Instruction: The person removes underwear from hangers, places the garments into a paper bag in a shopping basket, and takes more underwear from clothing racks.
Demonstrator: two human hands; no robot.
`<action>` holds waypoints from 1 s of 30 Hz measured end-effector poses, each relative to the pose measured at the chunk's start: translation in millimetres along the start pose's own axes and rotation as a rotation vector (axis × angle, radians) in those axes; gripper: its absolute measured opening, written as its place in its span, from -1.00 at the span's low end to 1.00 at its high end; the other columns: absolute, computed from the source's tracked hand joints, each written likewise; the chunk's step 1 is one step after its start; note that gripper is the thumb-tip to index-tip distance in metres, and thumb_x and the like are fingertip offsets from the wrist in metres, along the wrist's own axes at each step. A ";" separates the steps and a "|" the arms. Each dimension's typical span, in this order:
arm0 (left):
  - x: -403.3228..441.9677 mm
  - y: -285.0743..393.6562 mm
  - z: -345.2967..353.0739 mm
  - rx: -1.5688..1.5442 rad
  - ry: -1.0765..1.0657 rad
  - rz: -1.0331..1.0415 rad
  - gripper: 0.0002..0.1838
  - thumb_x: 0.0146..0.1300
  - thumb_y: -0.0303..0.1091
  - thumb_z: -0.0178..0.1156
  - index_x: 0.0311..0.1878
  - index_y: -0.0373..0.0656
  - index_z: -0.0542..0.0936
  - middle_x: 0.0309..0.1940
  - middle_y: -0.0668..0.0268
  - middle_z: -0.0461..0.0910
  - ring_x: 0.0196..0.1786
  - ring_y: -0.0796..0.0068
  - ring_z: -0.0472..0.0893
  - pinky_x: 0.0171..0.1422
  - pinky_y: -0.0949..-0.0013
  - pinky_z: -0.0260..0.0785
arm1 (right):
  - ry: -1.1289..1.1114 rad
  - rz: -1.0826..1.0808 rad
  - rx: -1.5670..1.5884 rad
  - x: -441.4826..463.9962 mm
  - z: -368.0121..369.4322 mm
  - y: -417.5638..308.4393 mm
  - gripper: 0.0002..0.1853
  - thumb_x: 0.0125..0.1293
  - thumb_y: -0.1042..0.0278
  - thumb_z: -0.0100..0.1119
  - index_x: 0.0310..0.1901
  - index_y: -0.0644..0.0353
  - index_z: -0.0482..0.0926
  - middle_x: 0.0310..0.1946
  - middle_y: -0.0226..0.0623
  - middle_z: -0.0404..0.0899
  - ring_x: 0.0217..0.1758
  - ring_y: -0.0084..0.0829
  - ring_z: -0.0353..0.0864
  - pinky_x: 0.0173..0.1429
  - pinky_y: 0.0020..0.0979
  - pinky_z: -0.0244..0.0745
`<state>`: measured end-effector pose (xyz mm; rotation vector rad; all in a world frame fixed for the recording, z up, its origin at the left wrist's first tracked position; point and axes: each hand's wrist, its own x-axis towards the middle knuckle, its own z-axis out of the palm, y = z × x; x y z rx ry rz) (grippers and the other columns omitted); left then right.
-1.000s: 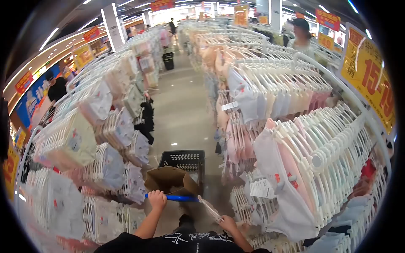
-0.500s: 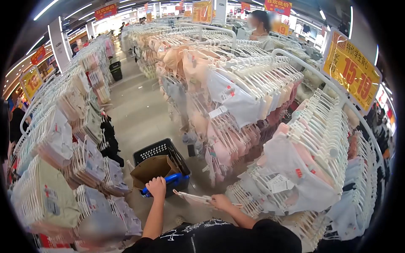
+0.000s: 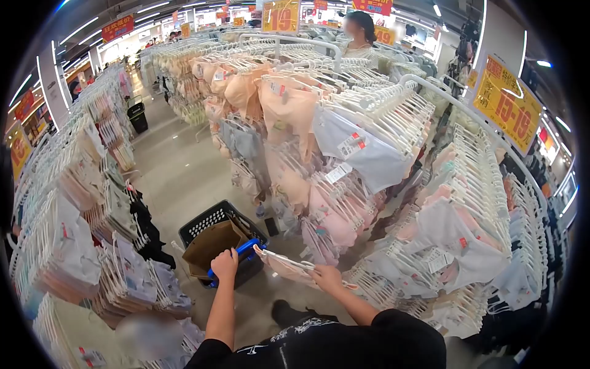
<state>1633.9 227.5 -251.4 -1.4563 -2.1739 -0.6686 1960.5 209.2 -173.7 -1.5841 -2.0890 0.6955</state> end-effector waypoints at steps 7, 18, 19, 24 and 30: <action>47.9 -36.0 39.3 0.100 0.048 0.035 -0.69 0.06 -0.13 0.10 -0.71 -0.04 0.48 -0.77 0.28 0.47 -0.70 0.28 0.48 -0.54 0.27 0.31 | 0.060 0.032 0.100 64.0 40.0 -11.5 -0.72 0.10 0.09 0.16 -0.45 0.17 0.58 -0.67 -0.24 0.53 -0.57 -0.25 0.56 -0.43 -0.29 0.39; 138.3 -112.8 98.0 0.126 0.000 0.079 -0.70 0.08 -0.16 0.09 -0.71 -0.01 0.45 -0.74 0.32 0.48 -0.68 0.29 0.49 -0.54 0.25 0.30 | 0.140 0.122 0.258 198.9 75.3 -44.6 -0.75 0.09 0.20 0.18 -0.28 0.19 0.54 -0.59 -0.25 0.56 -0.56 -0.37 0.55 -0.41 -0.36 0.38; 146.2 -117.5 104.3 0.129 -0.003 0.079 -0.70 0.08 -0.16 0.09 -0.71 -0.02 0.44 -0.74 0.32 0.47 -0.68 0.29 0.49 -0.54 0.25 0.30 | 0.148 0.123 0.240 210.0 69.1 -51.1 -0.74 0.08 0.19 0.19 -0.29 0.19 0.54 -0.57 -0.24 0.56 -0.54 -0.36 0.54 -0.40 -0.36 0.37; 181.7 -137.3 129.1 0.122 -0.023 0.077 -0.71 0.09 -0.16 0.09 -0.68 -0.02 0.44 -0.71 0.31 0.48 -0.65 0.28 0.49 -0.53 0.23 0.28 | 0.182 0.132 0.146 243.3 69.6 -67.6 -0.71 0.01 0.16 0.25 -0.36 0.21 0.51 -0.56 -0.20 0.51 -0.48 -0.31 0.51 -0.37 -0.34 0.34; 221.8 -154.3 150.6 0.124 -0.049 0.058 -0.71 0.13 -0.20 0.04 -0.67 -0.04 0.43 -0.70 0.31 0.48 -0.64 0.25 0.49 -0.52 0.23 0.27 | 0.223 0.216 0.157 265.5 82.3 -78.8 -0.71 -0.02 0.16 0.26 -0.45 0.22 0.48 -0.65 -0.18 0.42 -0.56 -0.26 0.46 -0.44 -0.31 0.31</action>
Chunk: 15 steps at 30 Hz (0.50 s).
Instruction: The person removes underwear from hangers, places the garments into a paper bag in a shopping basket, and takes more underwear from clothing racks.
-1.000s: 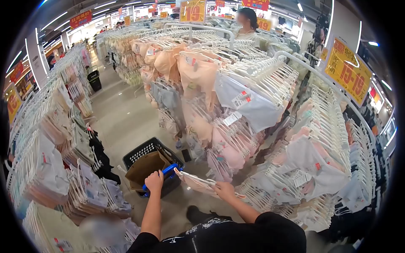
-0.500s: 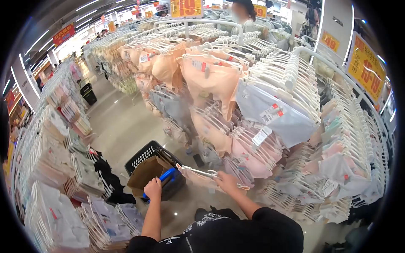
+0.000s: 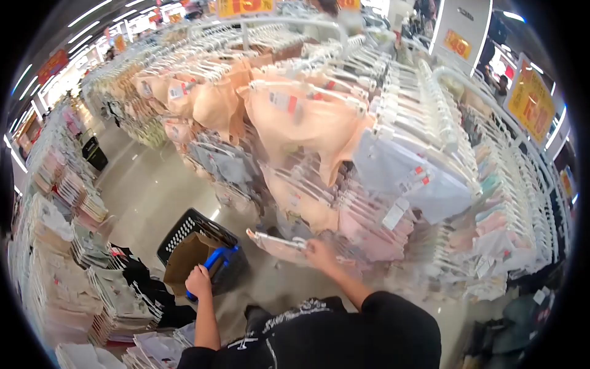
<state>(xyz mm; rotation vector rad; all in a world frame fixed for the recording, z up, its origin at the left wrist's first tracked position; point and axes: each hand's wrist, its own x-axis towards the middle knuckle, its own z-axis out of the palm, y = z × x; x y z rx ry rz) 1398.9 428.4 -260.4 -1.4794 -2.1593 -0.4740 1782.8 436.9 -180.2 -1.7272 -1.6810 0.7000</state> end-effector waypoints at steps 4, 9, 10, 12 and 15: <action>29.0 -13.9 15.7 0.021 0.049 0.054 -0.67 0.20 -0.20 -0.01 -0.67 -0.05 0.42 -0.73 0.31 0.47 -0.68 0.28 0.48 -0.57 0.26 0.30 | 0.052 0.073 -0.062 17.3 7.6 2.7 -0.73 -0.04 0.16 0.24 -0.38 0.18 0.57 -0.54 -0.12 0.52 -0.46 -0.18 0.52 -0.36 -0.28 0.37; 64.7 -37.5 41.1 -0.015 0.030 0.051 -0.67 0.20 -0.19 -0.01 -0.67 -0.04 0.43 -0.71 0.31 0.48 -0.67 0.28 0.49 -0.56 0.25 0.30 | 0.201 0.186 0.135 44.5 17.3 -1.3 -0.74 -0.01 0.19 0.25 -0.39 0.24 0.58 -0.61 -0.26 0.54 -0.55 -0.46 0.49 -0.41 -0.40 0.37; 70.8 -42.4 43.8 -0.018 0.012 0.051 -0.66 0.21 -0.19 -0.02 -0.67 -0.05 0.43 -0.70 0.31 0.48 -0.66 0.27 0.49 -0.55 0.25 0.30 | 0.220 0.212 0.206 53.6 19.6 -1.4 -0.74 0.00 0.20 0.25 -0.40 0.25 0.59 -0.62 -0.30 0.54 -0.57 -0.52 0.47 -0.42 -0.42 0.36; 85.1 -46.8 48.7 -0.032 -0.019 0.038 -0.66 0.22 -0.18 -0.03 -0.66 -0.06 0.43 -0.69 0.31 0.49 -0.66 0.27 0.49 -0.55 0.25 0.31 | 0.228 0.238 0.252 79.4 19.1 -3.6 -0.81 -0.01 0.32 0.24 -0.45 0.28 0.57 -0.64 -0.39 0.52 -0.59 -0.60 0.44 -0.48 -0.49 0.33; 98.9 -54.1 53.7 -0.063 -0.038 0.036 -0.65 0.24 -0.18 -0.04 -0.64 -0.08 0.43 -0.67 0.31 0.50 -0.64 0.26 0.50 -0.55 0.25 0.31 | 0.274 0.166 0.363 118.3 22.0 7.1 -0.86 0.02 0.42 0.21 -0.44 0.33 0.56 -0.63 -0.41 0.52 -0.62 -0.66 0.41 -0.54 -0.56 0.29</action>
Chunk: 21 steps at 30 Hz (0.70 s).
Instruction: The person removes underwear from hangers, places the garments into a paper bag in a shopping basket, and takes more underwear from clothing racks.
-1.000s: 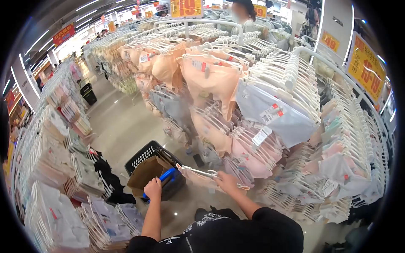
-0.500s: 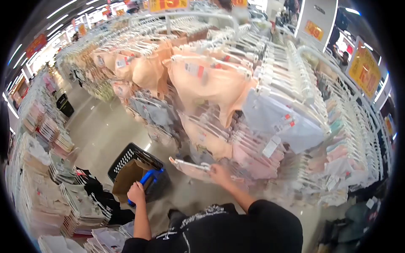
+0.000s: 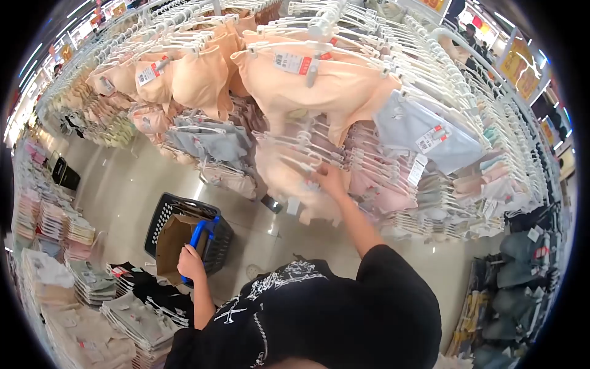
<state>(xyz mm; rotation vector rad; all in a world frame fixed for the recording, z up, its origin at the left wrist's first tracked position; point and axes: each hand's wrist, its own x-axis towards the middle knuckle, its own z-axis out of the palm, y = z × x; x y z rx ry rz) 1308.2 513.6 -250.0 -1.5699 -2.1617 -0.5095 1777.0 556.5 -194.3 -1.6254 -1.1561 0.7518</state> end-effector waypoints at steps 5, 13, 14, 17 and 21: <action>10.5 -10.3 3.0 -0.039 -0.074 0.005 -0.65 0.25 -0.17 -0.05 -0.62 -0.09 0.42 -0.66 0.29 0.50 -0.62 0.25 0.51 -0.54 0.24 0.32 | -0.088 0.002 0.017 54.2 4.5 -2.1 -0.86 0.03 0.38 0.19 -0.44 0.29 0.59 -0.63 -0.40 0.55 -0.59 -0.66 0.46 -0.50 -0.58 0.32; 12.2 -18.3 6.4 -0.158 -0.176 0.034 -0.69 0.26 -0.17 -0.07 -0.54 -0.12 0.42 -0.58 0.24 0.51 -0.57 0.21 0.53 -0.51 0.21 0.38 | 0.001 0.014 -0.021 61.7 29.4 1.1 -0.87 0.08 0.43 0.21 -0.40 0.33 0.56 -0.60 -0.34 0.56 -0.64 -0.66 0.44 -0.54 -0.59 0.33; 12.5 -19.7 7.1 -0.187 -0.184 0.044 -0.69 0.26 -0.17 -0.07 -0.54 -0.13 0.42 -0.57 0.23 0.52 -0.56 0.20 0.53 -0.51 0.21 0.38 | 0.027 -0.019 -0.145 61.4 29.4 1.2 -0.86 0.09 0.42 0.20 -0.39 0.33 0.56 -0.59 -0.31 0.57 -0.62 -0.61 0.47 -0.51 -0.55 0.35; 15.2 -22.3 2.3 -0.227 -0.232 0.063 -0.68 0.25 -0.16 -0.06 -0.52 -0.15 0.41 -0.54 0.20 0.51 -0.56 0.16 0.53 -0.51 0.21 0.38 | 0.118 -0.118 -0.531 48.2 30.8 -22.1 -0.83 0.10 0.37 0.17 -0.36 0.33 0.55 -0.53 -0.24 0.59 -0.53 -0.46 0.55 -0.42 -0.43 0.41; 17.8 -22.2 -3.5 -0.239 -0.285 0.056 -0.73 0.26 -0.16 -0.08 -0.40 -0.13 0.46 -0.53 0.19 0.53 -0.53 0.16 0.54 -0.50 0.20 0.38 | 0.398 -0.233 -0.738 28.5 36.4 -65.3 -0.78 0.09 0.36 0.07 -0.25 0.28 0.54 -0.31 -0.12 0.58 -0.28 -0.22 0.57 -0.20 -0.30 0.43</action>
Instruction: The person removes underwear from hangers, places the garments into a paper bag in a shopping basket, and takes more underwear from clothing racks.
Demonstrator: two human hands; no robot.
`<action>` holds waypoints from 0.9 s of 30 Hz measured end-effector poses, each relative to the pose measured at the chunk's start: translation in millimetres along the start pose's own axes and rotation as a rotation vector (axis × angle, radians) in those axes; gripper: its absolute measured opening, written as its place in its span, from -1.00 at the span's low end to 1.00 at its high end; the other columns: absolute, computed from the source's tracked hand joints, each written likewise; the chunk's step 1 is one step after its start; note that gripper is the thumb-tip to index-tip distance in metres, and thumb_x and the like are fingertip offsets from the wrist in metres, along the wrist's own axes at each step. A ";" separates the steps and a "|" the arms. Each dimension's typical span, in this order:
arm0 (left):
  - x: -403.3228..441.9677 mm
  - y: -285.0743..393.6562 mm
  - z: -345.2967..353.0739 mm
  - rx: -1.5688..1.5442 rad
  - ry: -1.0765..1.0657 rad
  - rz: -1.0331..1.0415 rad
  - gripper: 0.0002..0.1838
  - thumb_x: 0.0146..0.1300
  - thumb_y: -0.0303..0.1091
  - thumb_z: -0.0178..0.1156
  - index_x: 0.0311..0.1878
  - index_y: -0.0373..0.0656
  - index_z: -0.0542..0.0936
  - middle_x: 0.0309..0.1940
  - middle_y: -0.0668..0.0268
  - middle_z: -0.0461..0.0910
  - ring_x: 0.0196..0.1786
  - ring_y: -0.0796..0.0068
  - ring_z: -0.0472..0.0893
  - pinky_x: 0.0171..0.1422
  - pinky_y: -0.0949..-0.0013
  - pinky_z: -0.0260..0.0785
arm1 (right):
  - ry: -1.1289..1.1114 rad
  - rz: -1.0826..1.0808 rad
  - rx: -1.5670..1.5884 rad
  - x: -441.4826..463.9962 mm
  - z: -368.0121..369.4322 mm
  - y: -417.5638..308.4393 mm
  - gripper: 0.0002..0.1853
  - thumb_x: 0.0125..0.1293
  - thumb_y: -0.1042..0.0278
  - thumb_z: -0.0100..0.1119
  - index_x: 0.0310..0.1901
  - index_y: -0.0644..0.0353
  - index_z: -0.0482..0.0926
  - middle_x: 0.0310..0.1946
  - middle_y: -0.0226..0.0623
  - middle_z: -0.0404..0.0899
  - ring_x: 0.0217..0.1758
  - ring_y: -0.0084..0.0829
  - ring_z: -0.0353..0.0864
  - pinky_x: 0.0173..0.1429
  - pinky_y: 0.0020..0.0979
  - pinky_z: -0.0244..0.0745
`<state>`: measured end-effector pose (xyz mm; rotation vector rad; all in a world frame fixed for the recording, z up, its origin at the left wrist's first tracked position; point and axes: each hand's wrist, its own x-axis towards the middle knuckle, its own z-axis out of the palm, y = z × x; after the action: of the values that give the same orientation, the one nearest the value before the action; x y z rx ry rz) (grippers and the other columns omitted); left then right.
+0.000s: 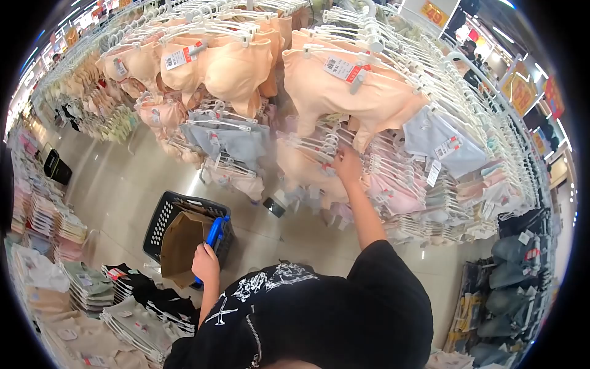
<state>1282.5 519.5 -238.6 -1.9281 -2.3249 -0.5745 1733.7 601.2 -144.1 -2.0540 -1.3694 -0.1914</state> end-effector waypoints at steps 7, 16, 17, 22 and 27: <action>-0.7 -1.6 -5.3 -0.032 -0.053 0.028 -0.73 0.26 -0.17 -0.08 -0.40 -0.16 0.44 -0.51 0.16 0.53 -0.50 0.14 0.55 -0.48 0.18 0.38 | 0.084 -0.107 0.241 -2.1 25.9 4.8 -0.49 0.21 0.32 -0.04 0.16 0.41 0.24 0.15 0.12 0.27 0.23 -0.04 0.26 0.26 -0.28 0.17; -1.0 -1.5 -15.9 -0.070 -0.031 0.064 -0.71 0.23 -0.18 -0.03 -0.49 -0.18 0.40 -0.55 0.13 0.47 -0.50 0.11 0.50 -0.47 0.15 0.35 | -0.095 0.014 0.037 9.9 31.5 -20.8 -0.40 0.21 0.23 -0.02 0.23 0.38 0.16 0.25 0.13 0.11 0.31 -0.01 0.12 0.33 -0.28 0.08; 0.4 0.3 -20.3 -0.058 0.047 0.100 -0.71 0.22 -0.18 -0.02 -0.50 -0.18 0.39 -0.57 0.13 0.45 -0.49 0.11 0.51 -0.47 0.16 0.36 | -0.103 0.026 0.036 13.5 34.4 -17.4 -0.41 0.21 0.22 -0.02 0.22 0.36 0.17 0.25 0.14 0.10 0.31 -0.01 0.13 0.32 -0.28 0.09; -2.4 -8.3 -2.9 -0.087 -0.015 0.071 -0.71 0.19 -0.14 0.00 -0.48 -0.16 0.37 -0.57 0.16 0.45 -0.53 0.15 0.51 -0.50 0.18 0.36 | -0.073 0.030 -0.018 16.5 42.1 -21.3 -0.36 0.17 0.24 0.02 0.25 0.32 0.12 0.26 0.18 0.04 0.27 0.04 0.17 0.28 -0.21 0.16; -3.6 -12.2 3.0 -0.089 -0.007 0.076 -0.72 0.17 -0.14 0.03 -0.48 -0.16 0.37 -0.57 0.17 0.46 -0.52 0.16 0.51 -0.48 0.20 0.37 | -0.068 0.041 -0.096 20.2 43.0 -26.5 -0.32 0.12 0.24 0.10 0.24 0.33 0.12 0.27 0.18 0.01 0.27 0.04 0.17 0.28 -0.20 0.17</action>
<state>1272.1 515.4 -245.3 -2.0499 -2.2558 -0.6764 1709.9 648.5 -156.7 -2.1843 -1.3818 -0.1743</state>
